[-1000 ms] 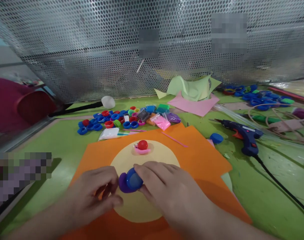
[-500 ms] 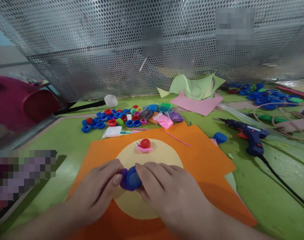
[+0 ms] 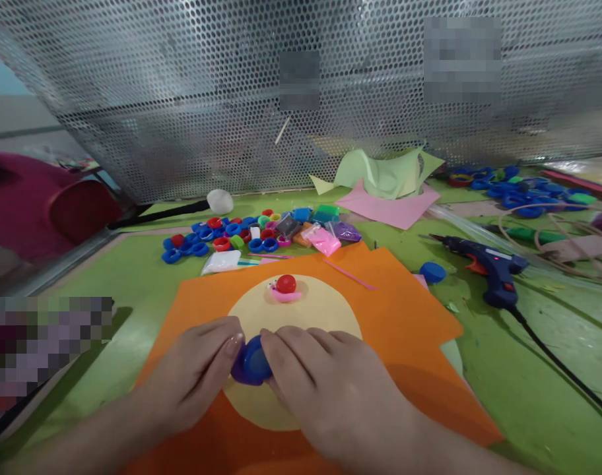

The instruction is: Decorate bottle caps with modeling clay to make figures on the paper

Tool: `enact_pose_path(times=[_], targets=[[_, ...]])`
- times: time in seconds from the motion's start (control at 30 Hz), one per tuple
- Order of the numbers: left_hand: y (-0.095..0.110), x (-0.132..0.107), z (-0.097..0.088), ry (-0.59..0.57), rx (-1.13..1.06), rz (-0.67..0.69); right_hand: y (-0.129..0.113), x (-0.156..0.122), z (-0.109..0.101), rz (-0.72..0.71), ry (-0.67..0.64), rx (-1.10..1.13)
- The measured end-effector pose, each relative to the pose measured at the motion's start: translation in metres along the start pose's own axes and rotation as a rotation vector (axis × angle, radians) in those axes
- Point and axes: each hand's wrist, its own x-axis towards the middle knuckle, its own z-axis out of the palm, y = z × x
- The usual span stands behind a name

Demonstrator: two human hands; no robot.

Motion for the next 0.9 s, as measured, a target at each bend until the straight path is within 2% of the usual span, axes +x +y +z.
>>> enact_pose_path(times=[0.2, 0.37, 0.47, 0.63, 0.77, 0.9], targets=[[-0.007, -0.003, -0.004, 0.007, -0.097, 0.013, -0.001, 0.002, -0.003, 0.053, 0.03, 0.068], [-0.019, -0.006, -0.015, 0.07, -0.197, 0.161, 0.001, -0.001, -0.004, 0.126, 0.012, 0.127], [-0.019, -0.007, -0.02, 0.062, -0.216, 0.167, 0.001, -0.003, -0.005, 0.119, 0.007, 0.139], [-0.02, -0.007, -0.016, 0.0, -0.298, 0.115, 0.001, -0.005, -0.005, 0.093, 0.047, 0.099], [-0.024, -0.005, -0.011, 0.061, -0.4, 0.201, 0.002, -0.002, -0.004, 0.072, 0.084, 0.071], [-0.024, -0.003, -0.009, 0.067, -0.435, 0.245, 0.002, 0.0, -0.004, 0.078, 0.07, 0.094]])
